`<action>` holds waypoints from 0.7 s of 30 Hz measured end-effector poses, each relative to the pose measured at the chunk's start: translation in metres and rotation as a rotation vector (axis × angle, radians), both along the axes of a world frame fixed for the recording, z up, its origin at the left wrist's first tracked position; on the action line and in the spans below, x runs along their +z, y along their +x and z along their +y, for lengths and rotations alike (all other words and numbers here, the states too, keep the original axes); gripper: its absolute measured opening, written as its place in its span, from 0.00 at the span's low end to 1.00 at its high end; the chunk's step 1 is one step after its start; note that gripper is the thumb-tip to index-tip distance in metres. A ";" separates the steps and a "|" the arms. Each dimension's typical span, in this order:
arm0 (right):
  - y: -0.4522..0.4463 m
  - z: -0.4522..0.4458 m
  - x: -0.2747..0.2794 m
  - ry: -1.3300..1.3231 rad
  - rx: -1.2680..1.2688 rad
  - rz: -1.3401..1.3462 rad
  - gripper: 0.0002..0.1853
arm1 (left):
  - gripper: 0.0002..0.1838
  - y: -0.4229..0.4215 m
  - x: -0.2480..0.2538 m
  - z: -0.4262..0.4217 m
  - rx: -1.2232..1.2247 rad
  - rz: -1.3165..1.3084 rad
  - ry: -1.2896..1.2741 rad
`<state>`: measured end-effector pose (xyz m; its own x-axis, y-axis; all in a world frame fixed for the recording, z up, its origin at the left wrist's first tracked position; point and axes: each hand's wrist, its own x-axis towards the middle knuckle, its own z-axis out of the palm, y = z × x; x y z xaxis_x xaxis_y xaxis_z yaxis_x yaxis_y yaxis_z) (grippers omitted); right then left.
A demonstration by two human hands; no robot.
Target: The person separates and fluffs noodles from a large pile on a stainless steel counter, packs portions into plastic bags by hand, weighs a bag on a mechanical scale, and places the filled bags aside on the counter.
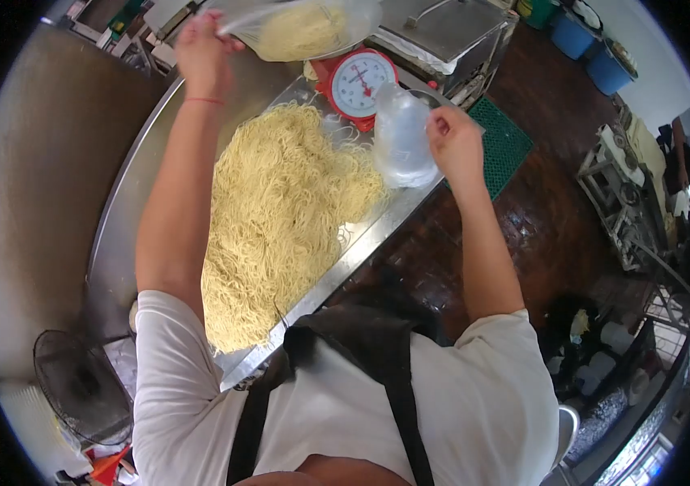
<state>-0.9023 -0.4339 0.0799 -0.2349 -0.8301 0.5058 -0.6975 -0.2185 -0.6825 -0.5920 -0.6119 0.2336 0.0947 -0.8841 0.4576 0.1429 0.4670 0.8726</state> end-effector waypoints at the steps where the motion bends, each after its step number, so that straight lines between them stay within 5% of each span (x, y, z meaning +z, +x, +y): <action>1: -0.001 -0.003 0.003 0.002 0.011 -0.026 0.06 | 0.11 0.010 0.010 0.013 -0.026 0.079 -0.064; 7: 0.004 -0.030 0.032 0.003 0.087 -0.410 0.06 | 0.09 0.104 0.064 0.156 0.125 0.101 -0.037; 10: -0.010 -0.046 0.026 -0.021 -0.015 -0.378 0.06 | 0.07 0.173 0.045 0.228 0.104 0.075 0.121; 14: 0.051 -0.005 0.104 -0.390 0.113 -0.487 0.05 | 0.07 0.276 0.003 0.346 0.203 -0.058 0.375; 18: 0.107 0.027 0.136 -0.461 0.420 -0.427 0.09 | 0.06 0.371 -0.020 0.457 0.642 -0.090 0.420; 19: 0.074 0.010 0.114 -0.376 0.278 -0.574 0.08 | 0.07 0.398 -0.023 0.482 0.694 -0.058 0.448; 21: 0.136 0.031 0.123 -0.398 0.319 -0.392 0.08 | 0.07 0.467 -0.031 0.524 0.762 0.012 0.492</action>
